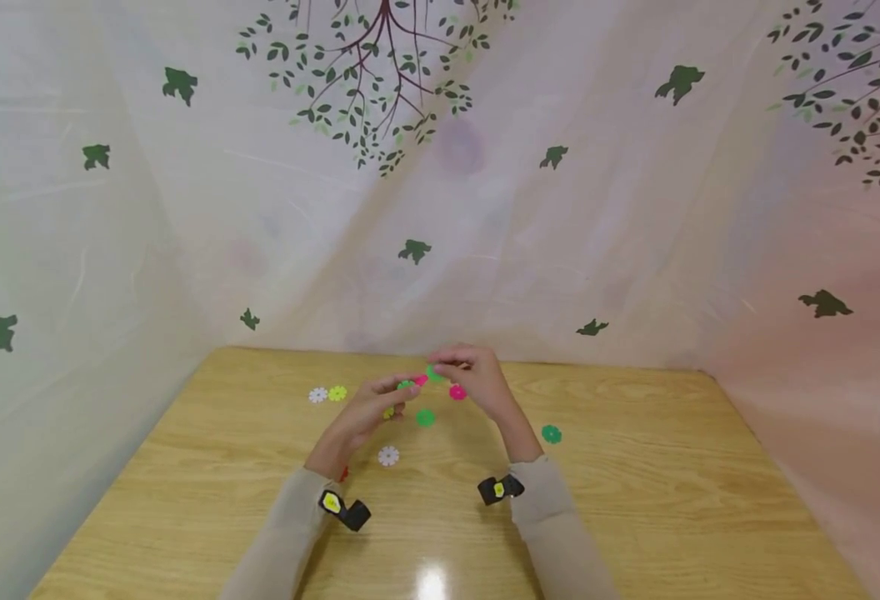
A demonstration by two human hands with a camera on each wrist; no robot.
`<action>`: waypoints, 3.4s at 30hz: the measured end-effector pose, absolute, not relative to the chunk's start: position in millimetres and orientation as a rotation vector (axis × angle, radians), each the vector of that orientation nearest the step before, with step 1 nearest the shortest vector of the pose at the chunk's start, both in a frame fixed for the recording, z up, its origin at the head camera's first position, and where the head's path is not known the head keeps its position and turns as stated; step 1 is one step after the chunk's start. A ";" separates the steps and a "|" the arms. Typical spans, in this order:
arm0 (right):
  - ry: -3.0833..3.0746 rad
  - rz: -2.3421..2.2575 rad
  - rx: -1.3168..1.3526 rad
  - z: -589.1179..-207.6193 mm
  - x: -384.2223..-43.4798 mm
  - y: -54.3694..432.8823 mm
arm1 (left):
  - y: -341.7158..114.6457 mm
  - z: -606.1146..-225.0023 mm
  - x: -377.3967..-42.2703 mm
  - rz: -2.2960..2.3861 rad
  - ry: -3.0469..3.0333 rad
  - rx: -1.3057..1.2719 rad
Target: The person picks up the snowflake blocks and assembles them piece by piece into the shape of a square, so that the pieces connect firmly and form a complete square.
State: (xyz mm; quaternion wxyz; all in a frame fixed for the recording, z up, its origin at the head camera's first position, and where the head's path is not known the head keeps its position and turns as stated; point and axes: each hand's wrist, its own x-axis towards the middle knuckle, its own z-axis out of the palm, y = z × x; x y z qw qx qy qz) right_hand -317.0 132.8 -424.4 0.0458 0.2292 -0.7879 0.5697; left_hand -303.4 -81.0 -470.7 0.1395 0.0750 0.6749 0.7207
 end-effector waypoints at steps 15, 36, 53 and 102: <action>-2.341 1.802 0.569 -424.2 -314.3 122.3 | -75.1 -472.0 -303.2 2.187 1.864 0.247; -2.381 1.830 0.506 -436.1 -317.7 118.3 | -80.0 -468.7 -298.9 1.977 1.919 0.386; -2.727 1.564 0.740 -436.6 -336.9 130.5 | -97.2 -460.6 -306.8 2.170 1.866 0.136; -2.521 1.705 0.785 -448.2 -346.0 118.6 | -90.3 -471.6 -307.2 2.375 1.675 -0.009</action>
